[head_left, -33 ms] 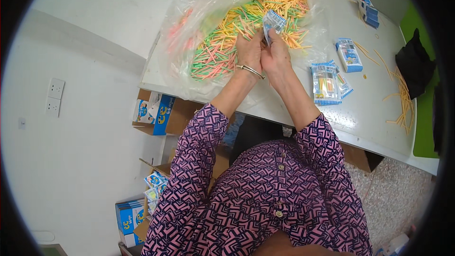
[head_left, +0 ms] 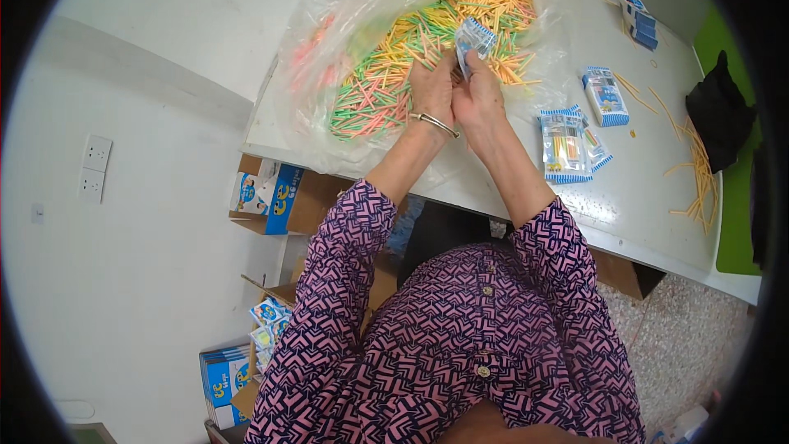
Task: Packaging thin colored sticks into plastic sleeves at a workbench.
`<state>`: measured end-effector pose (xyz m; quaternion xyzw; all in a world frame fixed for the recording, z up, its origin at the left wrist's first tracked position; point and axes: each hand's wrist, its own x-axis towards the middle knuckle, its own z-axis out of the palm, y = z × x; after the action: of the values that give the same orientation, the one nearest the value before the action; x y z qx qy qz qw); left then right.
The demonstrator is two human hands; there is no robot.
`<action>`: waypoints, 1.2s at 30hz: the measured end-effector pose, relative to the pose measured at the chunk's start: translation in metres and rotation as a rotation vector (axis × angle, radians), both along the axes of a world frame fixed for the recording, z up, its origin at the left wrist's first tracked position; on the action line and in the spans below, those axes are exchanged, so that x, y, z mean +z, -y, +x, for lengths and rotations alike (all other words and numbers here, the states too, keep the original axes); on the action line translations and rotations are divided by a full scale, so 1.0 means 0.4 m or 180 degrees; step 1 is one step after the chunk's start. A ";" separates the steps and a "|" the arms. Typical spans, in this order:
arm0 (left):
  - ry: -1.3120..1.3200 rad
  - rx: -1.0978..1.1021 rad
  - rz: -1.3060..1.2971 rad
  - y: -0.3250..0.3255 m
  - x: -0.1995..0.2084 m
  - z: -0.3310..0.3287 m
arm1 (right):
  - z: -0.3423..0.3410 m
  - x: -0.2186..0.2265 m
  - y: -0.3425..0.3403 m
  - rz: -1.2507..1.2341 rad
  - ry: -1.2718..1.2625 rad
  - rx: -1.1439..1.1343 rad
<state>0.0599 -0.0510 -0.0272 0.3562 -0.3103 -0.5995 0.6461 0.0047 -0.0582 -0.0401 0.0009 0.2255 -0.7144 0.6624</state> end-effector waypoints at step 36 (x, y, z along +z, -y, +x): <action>0.0378 -0.1769 -0.0623 -0.017 0.158 0.048 | -0.262 0.028 -0.135 -0.1222 -0.3067 0.1931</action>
<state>0.0792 -0.0442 0.0360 0.2280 -0.4895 -0.6987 0.4693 -0.1000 -0.0043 -0.0288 -0.5071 0.3575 -0.4414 0.6482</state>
